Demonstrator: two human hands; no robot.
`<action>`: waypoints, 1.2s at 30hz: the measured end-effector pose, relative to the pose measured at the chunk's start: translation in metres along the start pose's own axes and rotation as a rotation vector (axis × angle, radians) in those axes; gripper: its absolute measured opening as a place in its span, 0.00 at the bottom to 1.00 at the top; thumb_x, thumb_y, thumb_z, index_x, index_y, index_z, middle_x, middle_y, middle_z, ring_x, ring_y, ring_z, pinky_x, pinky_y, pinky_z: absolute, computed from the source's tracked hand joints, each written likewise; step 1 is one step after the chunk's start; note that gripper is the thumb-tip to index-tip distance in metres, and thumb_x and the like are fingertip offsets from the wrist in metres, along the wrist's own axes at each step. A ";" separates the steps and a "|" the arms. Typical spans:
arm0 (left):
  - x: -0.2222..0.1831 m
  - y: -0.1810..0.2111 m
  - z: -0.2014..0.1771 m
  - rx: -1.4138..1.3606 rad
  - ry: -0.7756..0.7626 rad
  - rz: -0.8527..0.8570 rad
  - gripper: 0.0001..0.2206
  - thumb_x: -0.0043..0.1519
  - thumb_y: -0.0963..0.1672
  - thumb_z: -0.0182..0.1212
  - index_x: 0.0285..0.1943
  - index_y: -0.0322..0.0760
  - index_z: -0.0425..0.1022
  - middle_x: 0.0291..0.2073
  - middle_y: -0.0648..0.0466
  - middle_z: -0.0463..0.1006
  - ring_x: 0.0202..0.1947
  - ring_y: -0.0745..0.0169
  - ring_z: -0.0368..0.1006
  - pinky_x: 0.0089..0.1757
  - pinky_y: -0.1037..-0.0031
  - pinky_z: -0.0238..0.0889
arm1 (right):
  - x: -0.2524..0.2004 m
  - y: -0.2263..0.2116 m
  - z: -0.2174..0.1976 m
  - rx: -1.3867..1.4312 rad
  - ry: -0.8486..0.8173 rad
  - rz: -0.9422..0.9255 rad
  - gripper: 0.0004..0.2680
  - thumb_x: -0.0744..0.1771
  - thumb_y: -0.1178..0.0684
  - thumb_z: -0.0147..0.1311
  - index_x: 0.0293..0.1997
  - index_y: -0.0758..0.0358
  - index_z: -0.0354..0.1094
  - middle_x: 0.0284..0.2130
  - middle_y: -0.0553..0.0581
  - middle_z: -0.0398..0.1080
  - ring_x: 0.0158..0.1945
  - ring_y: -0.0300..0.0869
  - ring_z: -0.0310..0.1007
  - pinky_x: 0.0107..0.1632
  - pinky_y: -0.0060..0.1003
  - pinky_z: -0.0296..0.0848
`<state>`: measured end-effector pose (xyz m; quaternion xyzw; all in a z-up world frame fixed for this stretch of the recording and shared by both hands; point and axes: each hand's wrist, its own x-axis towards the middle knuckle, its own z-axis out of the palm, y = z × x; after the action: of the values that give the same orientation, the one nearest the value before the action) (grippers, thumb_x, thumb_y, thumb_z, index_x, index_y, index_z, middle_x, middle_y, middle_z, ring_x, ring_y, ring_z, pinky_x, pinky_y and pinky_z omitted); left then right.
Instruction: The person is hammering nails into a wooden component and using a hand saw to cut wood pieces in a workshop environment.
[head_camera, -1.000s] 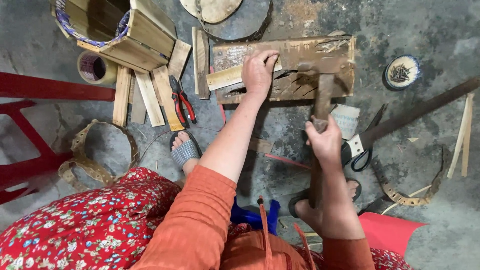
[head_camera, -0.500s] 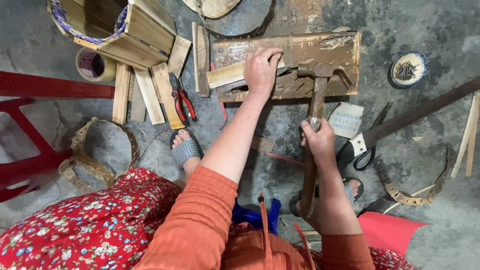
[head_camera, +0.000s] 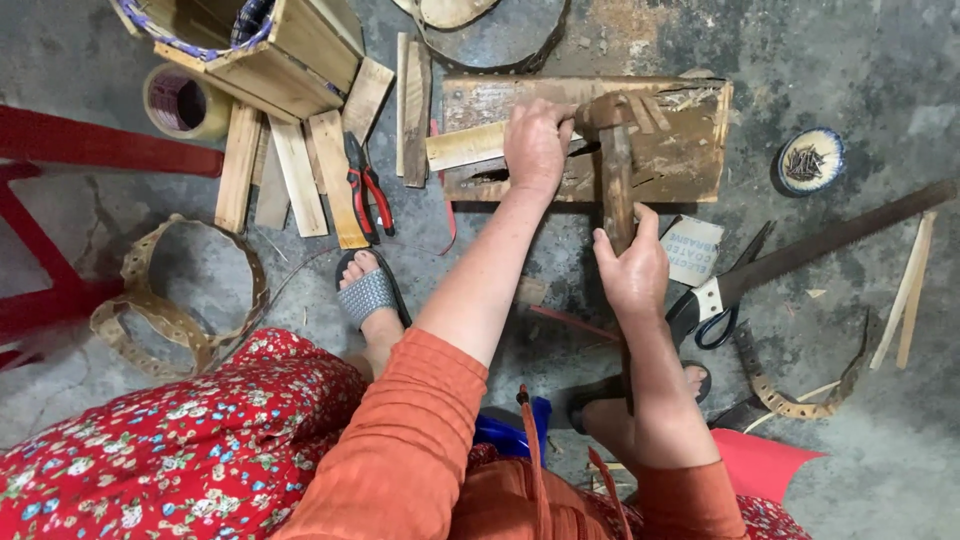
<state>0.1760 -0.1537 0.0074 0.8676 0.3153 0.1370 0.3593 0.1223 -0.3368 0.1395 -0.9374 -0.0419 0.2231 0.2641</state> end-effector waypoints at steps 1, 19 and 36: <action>0.000 0.000 0.002 -0.004 0.002 -0.004 0.08 0.57 0.44 0.69 0.44 0.50 0.86 0.39 0.59 0.83 0.43 0.54 0.69 0.38 0.63 0.67 | 0.001 0.003 0.003 -0.006 -0.001 -0.002 0.20 0.66 0.45 0.56 0.64 0.56 0.57 0.44 0.65 0.76 0.47 0.64 0.74 0.46 0.56 0.70; -0.001 0.009 -0.007 -0.061 -0.035 -0.060 0.06 0.57 0.48 0.71 0.41 0.52 0.85 0.33 0.62 0.78 0.41 0.59 0.69 0.42 0.69 0.69 | 0.001 0.009 0.008 -0.232 0.103 -0.229 0.27 0.70 0.47 0.54 0.78 0.51 0.45 0.53 0.65 0.71 0.48 0.61 0.75 0.40 0.59 0.73; -0.004 0.029 -0.046 0.203 -0.252 0.061 0.19 0.52 0.33 0.73 0.53 0.30 0.80 0.49 0.50 0.74 0.49 0.54 0.69 0.50 0.67 0.79 | 0.003 0.009 0.019 -0.069 0.051 -0.233 0.29 0.69 0.53 0.55 0.79 0.48 0.40 0.53 0.66 0.72 0.51 0.62 0.72 0.41 0.54 0.70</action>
<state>0.1649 -0.1469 0.0609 0.9190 0.2534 0.0051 0.3021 0.1160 -0.3349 0.1200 -0.9401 -0.1517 0.1654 0.2568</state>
